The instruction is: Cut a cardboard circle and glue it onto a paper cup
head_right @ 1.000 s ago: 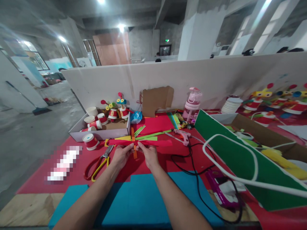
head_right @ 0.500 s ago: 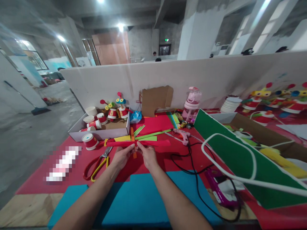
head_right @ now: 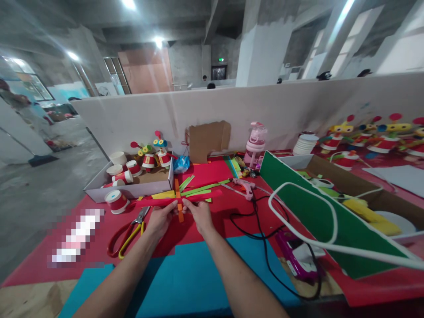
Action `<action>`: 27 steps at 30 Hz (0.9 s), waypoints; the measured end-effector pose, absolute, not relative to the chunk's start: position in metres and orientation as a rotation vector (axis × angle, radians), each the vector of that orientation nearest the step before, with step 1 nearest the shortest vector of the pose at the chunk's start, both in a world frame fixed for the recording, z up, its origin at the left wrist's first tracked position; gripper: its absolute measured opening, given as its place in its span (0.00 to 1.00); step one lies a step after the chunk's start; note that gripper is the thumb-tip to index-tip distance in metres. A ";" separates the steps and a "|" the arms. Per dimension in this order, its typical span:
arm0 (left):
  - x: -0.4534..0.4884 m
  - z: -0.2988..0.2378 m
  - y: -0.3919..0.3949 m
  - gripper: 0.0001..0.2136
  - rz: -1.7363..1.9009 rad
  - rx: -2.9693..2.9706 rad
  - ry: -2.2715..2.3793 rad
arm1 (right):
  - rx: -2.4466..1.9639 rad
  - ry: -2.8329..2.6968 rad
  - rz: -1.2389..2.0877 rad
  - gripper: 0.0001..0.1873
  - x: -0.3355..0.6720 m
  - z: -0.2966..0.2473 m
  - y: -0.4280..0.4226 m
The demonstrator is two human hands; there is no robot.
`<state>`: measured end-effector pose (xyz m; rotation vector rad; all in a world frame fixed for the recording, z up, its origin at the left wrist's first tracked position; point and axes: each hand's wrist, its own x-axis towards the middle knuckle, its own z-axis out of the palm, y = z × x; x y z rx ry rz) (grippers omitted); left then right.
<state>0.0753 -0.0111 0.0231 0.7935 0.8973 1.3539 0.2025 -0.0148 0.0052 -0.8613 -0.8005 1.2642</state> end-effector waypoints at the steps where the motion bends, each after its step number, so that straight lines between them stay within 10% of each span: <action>1: 0.076 0.023 -0.011 0.13 1.354 0.792 0.897 | -0.861 -0.788 1.263 0.17 0.202 0.005 -0.015; 27: 0.066 0.021 -0.003 0.14 1.387 0.813 0.920 | -0.871 -0.659 1.138 0.19 0.209 0.002 -0.008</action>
